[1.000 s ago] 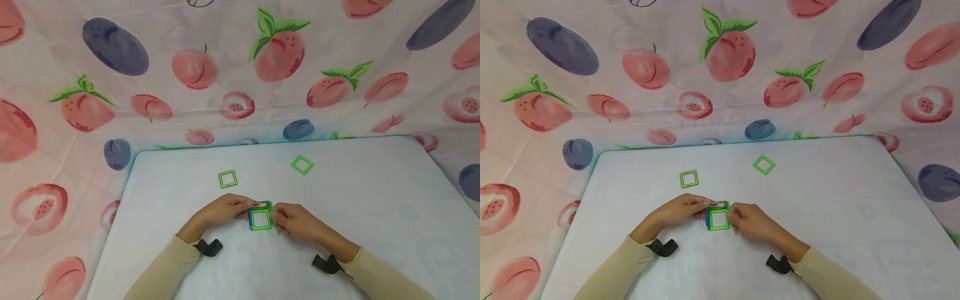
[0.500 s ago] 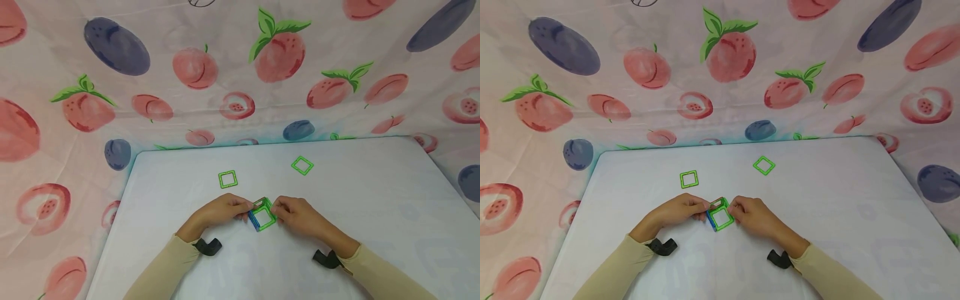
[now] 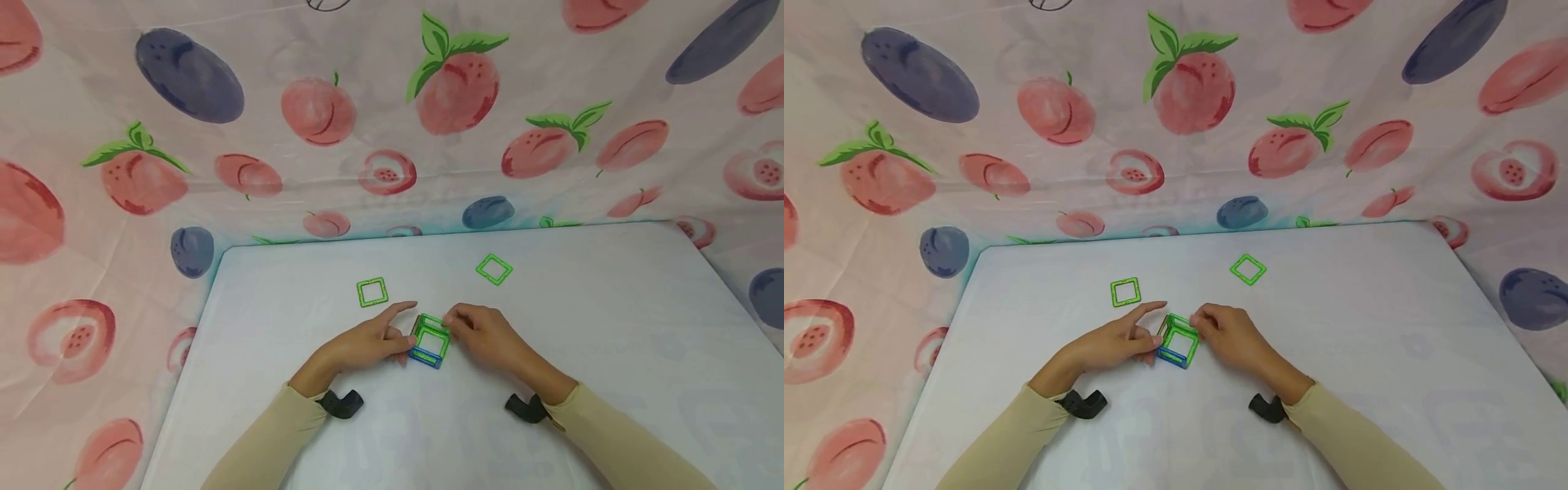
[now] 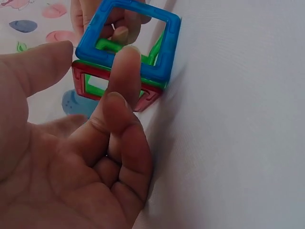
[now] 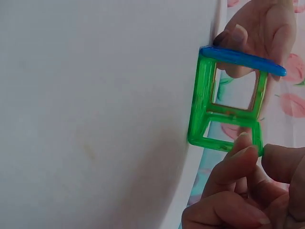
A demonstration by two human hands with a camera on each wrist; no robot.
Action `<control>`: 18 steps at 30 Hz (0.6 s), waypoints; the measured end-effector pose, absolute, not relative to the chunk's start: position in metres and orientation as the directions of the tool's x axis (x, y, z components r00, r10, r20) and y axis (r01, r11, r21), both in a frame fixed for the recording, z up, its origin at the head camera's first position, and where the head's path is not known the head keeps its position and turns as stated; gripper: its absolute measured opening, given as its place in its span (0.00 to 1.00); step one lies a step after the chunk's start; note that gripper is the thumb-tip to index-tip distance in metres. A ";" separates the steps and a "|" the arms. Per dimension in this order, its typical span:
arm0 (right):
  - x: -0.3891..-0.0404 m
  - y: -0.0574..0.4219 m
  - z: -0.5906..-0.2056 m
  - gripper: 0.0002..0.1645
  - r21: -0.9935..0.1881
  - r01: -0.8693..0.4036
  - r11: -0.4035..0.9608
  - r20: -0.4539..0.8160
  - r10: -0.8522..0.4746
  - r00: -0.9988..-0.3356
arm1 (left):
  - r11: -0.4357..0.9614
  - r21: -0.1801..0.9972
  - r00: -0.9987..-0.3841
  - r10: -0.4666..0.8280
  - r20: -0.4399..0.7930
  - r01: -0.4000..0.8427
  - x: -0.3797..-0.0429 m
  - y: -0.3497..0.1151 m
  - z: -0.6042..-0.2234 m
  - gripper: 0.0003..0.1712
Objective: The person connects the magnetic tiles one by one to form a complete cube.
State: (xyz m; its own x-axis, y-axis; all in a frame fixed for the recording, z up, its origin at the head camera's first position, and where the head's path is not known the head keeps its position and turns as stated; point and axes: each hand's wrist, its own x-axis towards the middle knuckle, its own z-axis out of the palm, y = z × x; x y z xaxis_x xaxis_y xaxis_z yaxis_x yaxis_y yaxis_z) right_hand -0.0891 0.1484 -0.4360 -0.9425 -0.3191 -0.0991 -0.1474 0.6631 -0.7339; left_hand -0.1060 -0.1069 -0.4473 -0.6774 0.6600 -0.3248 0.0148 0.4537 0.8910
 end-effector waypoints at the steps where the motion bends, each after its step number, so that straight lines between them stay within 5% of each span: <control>1: -0.090 0.148 -0.436 0.12 -0.734 -0.152 0.662 -0.095 -0.321 -0.942 | 0.459 0.888 -0.677 0.662 -0.322 0.027 -0.106 -0.107 -0.447 0.39; 10: -0.104 0.152 -0.435 0.15 -0.754 -0.112 0.647 -0.161 -0.348 -0.924 | 0.503 0.859 -0.677 0.664 -0.317 0.092 -0.104 -0.107 -0.449 0.37; 18: -0.135 0.183 -0.440 0.22 -0.649 -0.040 0.760 -0.153 -0.181 -0.971 | 0.508 0.854 -0.676 0.669 -0.307 0.114 -0.104 -0.106 -0.446 0.38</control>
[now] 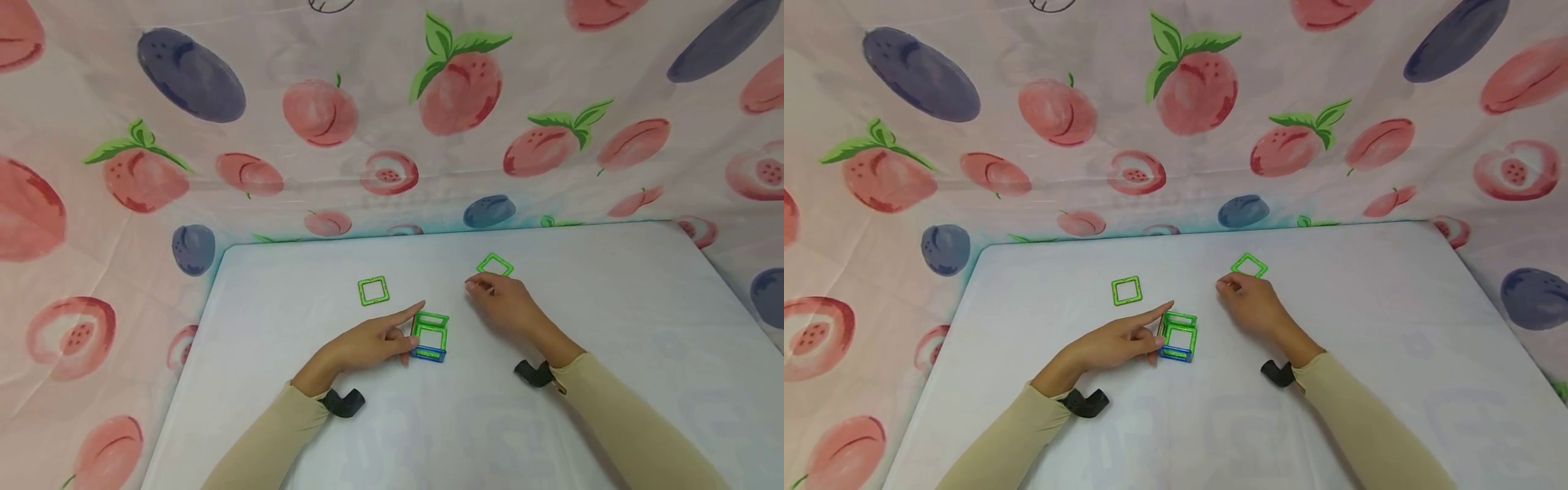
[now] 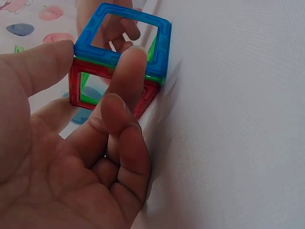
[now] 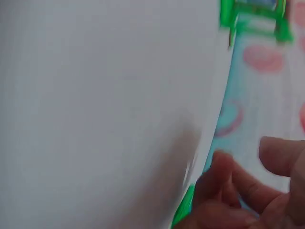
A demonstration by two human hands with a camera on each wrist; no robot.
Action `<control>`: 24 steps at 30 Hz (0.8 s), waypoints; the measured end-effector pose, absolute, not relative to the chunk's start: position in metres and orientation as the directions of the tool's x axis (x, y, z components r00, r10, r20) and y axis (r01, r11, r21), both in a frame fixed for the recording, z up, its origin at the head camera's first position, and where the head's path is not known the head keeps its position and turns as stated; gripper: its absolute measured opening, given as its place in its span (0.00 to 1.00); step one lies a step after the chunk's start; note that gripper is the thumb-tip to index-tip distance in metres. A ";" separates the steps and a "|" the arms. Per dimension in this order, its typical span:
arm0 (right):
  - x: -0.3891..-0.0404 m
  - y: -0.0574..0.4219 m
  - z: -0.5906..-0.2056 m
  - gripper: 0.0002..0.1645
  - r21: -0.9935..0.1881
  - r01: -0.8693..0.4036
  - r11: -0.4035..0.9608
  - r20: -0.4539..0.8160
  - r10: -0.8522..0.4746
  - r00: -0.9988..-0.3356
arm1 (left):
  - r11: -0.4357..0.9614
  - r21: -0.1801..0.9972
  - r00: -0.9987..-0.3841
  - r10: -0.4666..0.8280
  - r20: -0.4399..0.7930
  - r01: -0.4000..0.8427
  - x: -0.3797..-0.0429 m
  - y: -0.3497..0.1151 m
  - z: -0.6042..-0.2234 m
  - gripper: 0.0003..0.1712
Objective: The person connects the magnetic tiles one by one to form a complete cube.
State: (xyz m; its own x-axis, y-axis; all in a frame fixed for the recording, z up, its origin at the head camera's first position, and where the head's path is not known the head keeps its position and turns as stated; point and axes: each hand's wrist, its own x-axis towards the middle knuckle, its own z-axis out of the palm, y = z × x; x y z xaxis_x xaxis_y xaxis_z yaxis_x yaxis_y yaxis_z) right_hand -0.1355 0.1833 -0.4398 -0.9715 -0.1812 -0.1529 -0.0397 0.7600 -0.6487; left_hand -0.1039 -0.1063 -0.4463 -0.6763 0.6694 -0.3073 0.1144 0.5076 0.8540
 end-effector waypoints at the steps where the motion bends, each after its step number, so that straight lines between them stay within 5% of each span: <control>1: -0.140 0.188 -0.441 0.23 -0.631 -0.031 0.775 -0.155 -0.165 -0.974 | 0.506 0.855 -0.675 0.670 -0.308 0.113 -0.104 -0.106 -0.446 0.38; 11: -0.160 0.210 -0.445 0.21 -0.529 -0.046 0.848 -0.183 -0.167 -0.969 | 0.515 0.847 -0.676 0.673 -0.300 0.136 -0.103 -0.107 -0.445 0.38; 19: -0.145 0.200 -0.438 0.11 -0.367 -0.063 0.928 -0.245 -0.161 -0.956 | 0.529 0.831 -0.682 0.672 -0.289 0.169 -0.103 -0.107 -0.445 0.36; 24: -0.131 0.194 -0.436 0.12 -0.379 -0.094 0.920 -0.262 -0.205 -0.943 | 0.535 0.828 -0.684 0.668 -0.293 0.167 -0.103 -0.106 -0.445 0.37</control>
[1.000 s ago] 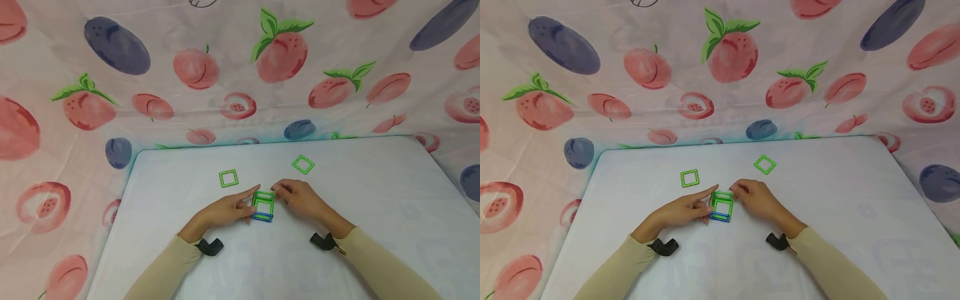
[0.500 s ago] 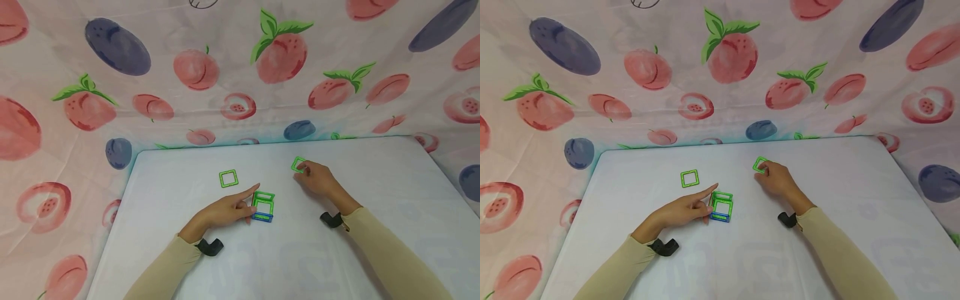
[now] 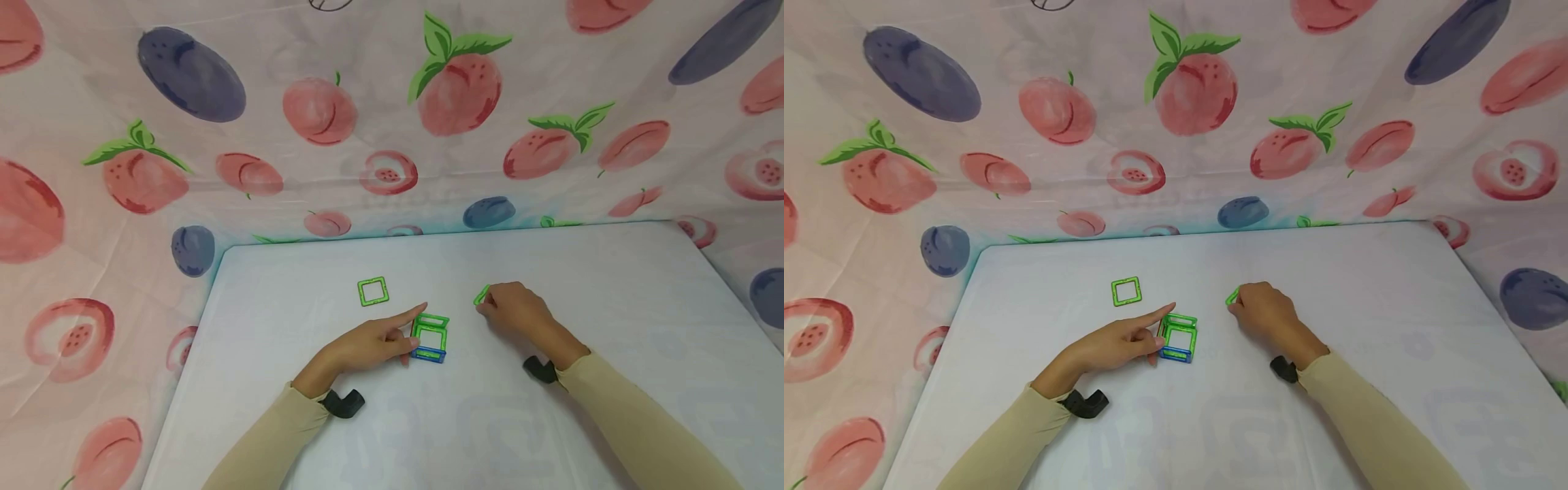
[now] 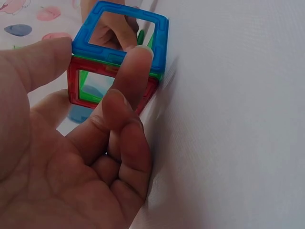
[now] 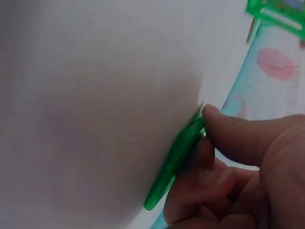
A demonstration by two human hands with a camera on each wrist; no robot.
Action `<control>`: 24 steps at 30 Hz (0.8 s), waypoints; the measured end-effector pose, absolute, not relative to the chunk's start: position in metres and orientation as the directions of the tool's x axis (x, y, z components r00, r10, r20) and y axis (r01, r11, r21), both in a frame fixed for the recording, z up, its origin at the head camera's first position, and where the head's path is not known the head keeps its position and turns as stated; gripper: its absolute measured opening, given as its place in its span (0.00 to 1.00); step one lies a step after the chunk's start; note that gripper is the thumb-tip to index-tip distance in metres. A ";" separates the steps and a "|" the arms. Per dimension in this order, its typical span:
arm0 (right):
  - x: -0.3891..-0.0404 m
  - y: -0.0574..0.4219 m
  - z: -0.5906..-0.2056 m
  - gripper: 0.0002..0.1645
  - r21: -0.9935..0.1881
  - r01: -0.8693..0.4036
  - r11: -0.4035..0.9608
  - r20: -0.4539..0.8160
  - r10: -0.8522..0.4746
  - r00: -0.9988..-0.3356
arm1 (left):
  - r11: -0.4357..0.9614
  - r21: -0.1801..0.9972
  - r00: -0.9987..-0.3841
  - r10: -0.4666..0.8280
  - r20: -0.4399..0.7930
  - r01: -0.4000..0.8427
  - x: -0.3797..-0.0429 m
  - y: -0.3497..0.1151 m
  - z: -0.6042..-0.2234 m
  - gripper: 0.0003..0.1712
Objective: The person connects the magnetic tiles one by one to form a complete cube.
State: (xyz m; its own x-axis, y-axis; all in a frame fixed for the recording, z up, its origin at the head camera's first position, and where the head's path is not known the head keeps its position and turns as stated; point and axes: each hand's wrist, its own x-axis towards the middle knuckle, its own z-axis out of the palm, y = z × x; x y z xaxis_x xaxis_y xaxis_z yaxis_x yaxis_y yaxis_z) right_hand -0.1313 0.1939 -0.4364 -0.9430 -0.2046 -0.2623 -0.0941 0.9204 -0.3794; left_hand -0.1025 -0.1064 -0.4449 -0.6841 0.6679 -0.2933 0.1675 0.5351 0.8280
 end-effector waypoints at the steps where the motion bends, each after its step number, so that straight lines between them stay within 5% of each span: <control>1: -0.128 0.193 -0.437 0.12 -0.395 -0.098 0.913 -0.263 -0.215 -0.940 | 0.533 0.829 -0.684 0.669 -0.292 0.167 -0.103 -0.106 -0.445 0.37; 8: -0.108 0.185 -0.437 0.12 -0.597 -0.103 0.796 -0.266 -0.318 -0.910 | 0.543 0.821 -0.681 0.669 -0.297 0.175 -0.103 -0.106 -0.445 0.37; 24: -0.084 0.168 -0.432 0.21 -0.880 0.229 0.416 -0.423 -0.467 -0.777 | 0.536 0.825 -0.686 0.669 -0.286 0.179 -0.104 -0.106 -0.444 0.37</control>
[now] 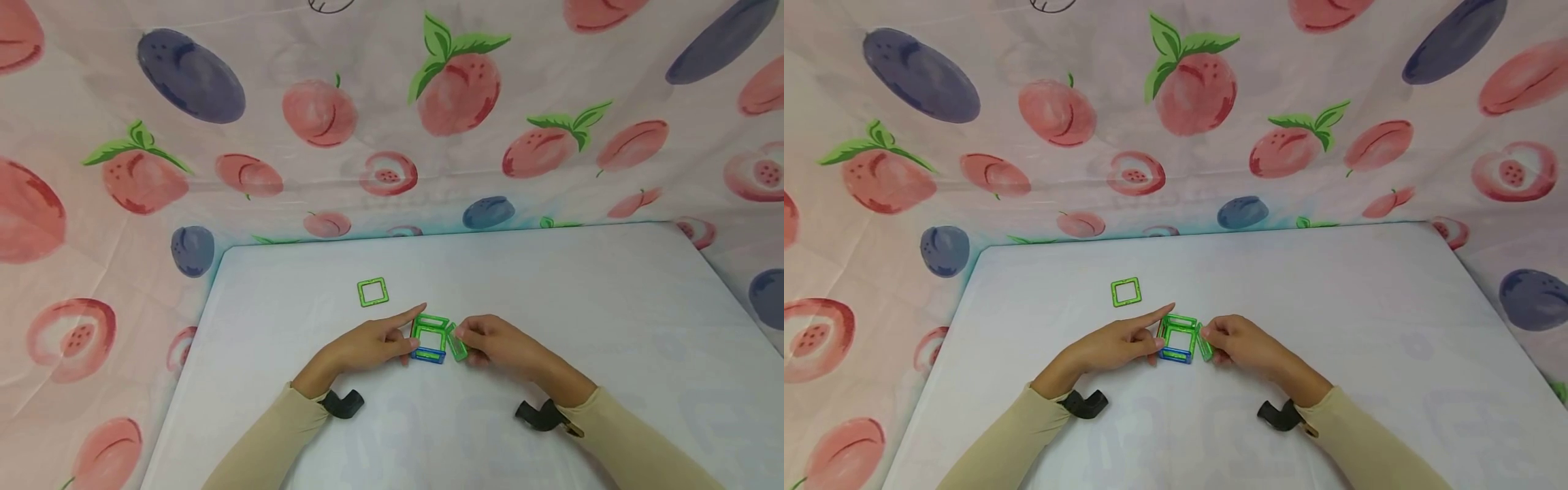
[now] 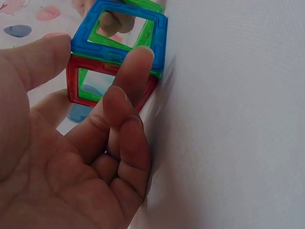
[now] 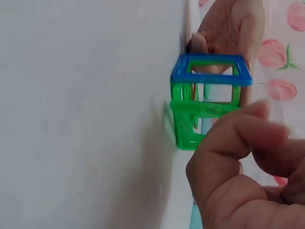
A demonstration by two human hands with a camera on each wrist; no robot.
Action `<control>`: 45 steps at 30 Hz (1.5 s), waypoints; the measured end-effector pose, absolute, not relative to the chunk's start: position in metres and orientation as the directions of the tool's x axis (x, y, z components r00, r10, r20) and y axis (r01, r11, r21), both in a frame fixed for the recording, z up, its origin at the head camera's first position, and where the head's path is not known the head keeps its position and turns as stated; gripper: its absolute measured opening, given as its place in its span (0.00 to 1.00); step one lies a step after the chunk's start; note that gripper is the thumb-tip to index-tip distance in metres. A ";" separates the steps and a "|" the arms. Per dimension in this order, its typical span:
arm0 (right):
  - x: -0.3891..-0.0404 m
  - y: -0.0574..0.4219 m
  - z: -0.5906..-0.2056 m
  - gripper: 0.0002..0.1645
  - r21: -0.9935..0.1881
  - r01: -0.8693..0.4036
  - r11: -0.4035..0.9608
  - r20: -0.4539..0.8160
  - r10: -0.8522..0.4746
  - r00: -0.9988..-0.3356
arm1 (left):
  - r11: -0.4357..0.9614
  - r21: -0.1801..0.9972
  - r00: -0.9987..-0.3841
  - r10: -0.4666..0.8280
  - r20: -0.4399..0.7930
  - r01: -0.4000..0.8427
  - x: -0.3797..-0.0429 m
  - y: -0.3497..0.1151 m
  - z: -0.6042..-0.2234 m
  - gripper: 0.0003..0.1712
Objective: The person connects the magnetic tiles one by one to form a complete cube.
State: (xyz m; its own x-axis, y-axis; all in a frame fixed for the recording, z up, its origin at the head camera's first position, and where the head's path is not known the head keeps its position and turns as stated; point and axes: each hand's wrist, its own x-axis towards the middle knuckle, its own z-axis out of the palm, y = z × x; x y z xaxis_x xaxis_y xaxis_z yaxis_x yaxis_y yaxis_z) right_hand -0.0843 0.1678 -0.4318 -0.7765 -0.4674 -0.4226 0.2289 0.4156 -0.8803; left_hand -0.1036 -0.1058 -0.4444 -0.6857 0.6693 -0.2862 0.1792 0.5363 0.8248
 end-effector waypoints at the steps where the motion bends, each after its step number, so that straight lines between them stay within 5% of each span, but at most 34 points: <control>1: -0.084 0.167 -0.432 0.21 -0.887 0.246 0.392 -0.423 -0.471 -0.774 | 0.537 0.824 -0.685 0.669 -0.287 0.179 -0.104 -0.106 -0.444 0.37; 12: -0.081 0.151 -0.435 0.25 -0.895 0.382 0.228 -0.445 -0.472 -0.761 | 0.530 0.828 -0.681 0.675 -0.283 0.182 -0.104 -0.107 -0.444 0.37; 25: -0.084 0.147 -0.440 0.24 -0.914 0.326 0.242 -0.403 -0.445 -0.799 | 0.524 0.831 -0.684 0.677 -0.272 0.188 -0.105 -0.108 -0.443 0.37; 37: -0.102 0.152 -0.435 0.18 -0.868 0.209 0.451 -0.406 -0.403 -0.820 | 0.508 0.840 -0.681 0.684 -0.260 0.189 -0.105 -0.107 -0.446 0.40; 45: -0.137 0.156 -0.429 0.32 -0.754 0.069 0.654 -0.353 -0.314 -0.881 | 0.516 0.833 -0.688 0.679 -0.255 0.200 -0.104 -0.104 -0.446 0.41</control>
State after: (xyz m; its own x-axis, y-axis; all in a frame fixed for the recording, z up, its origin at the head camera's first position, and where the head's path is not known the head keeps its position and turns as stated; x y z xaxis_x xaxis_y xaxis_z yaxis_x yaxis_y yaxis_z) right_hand -0.1370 0.1557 -0.4291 -0.8813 -0.3139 -0.3533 0.0693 0.6536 -0.7536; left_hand -0.1044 -0.1037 -0.4464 -0.6881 0.6792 -0.2553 0.2004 0.5161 0.8328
